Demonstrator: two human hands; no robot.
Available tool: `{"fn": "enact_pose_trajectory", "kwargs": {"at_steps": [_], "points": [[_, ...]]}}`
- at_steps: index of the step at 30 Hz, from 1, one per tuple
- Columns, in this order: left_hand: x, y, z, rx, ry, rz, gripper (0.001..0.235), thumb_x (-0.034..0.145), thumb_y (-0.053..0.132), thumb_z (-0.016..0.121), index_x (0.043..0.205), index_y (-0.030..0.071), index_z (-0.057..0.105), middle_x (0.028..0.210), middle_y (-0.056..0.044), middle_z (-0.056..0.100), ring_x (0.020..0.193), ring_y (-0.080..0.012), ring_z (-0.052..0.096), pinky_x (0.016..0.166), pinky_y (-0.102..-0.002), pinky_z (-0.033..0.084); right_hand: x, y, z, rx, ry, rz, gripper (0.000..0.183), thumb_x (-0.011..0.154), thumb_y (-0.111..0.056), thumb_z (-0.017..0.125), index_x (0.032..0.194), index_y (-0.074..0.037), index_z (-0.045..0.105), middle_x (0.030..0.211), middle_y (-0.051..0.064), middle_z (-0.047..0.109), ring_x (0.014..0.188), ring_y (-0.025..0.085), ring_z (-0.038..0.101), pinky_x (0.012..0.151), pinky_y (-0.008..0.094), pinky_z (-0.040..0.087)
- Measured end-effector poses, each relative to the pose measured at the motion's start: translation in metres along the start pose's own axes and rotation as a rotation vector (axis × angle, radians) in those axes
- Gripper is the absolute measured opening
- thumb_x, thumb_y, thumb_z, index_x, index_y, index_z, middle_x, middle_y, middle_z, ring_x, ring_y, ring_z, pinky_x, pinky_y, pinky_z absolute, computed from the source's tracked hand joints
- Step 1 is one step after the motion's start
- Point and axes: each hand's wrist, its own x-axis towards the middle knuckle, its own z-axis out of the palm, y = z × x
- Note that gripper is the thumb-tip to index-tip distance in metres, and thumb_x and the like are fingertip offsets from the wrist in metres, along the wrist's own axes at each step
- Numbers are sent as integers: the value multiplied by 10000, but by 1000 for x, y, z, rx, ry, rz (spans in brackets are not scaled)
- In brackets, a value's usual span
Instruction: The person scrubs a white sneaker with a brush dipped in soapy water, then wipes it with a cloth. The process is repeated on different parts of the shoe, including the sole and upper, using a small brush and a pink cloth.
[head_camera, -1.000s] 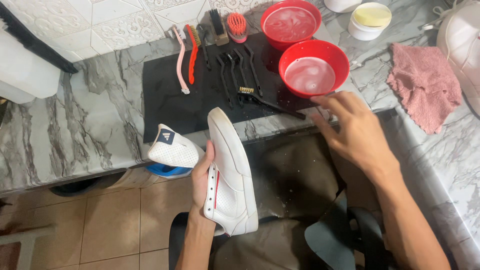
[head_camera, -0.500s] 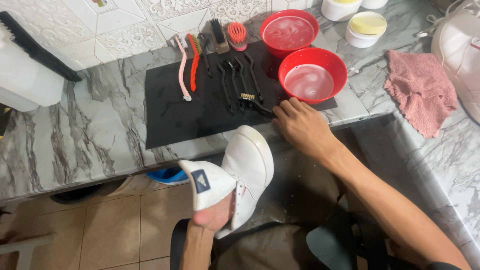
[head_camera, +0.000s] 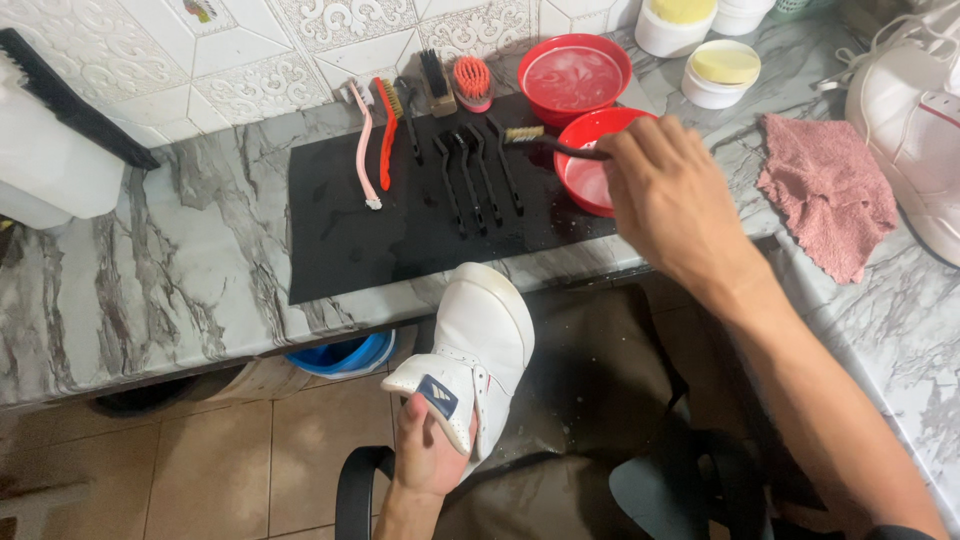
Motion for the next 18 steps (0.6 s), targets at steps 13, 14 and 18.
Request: {"fn": "enact_pose_trajectory", "kwargs": {"at_steps": [13,14,18], "points": [[13,-1,48,358,510,-169,588,736,280,716,1260,17,670,1122,-163,721,1070,-302,674,896,-436,527,15,66,-10,-95,-680,457,384,1062,-260,408,1223,-217,754,1130,115,701,985,421,733,795,577,562],[13,-2,50,374,510,-167,539,741,251,738,1221,9,702,1083,-140,728,1044,-285,679,883,-430,527,12,70,-8,-81,-644,421,411,1082,-276,411,1326,-244,741,1167,110,696,966,429,747,808,595,578],[17,-1,55,509,515,-198,469,737,270,783,1151,53,745,1042,-80,748,1015,-234,680,864,-393,514,-2,77,-23,1,-569,449,356,1119,-194,439,1364,-148,693,1322,106,657,1042,495,697,786,666,550]]}}
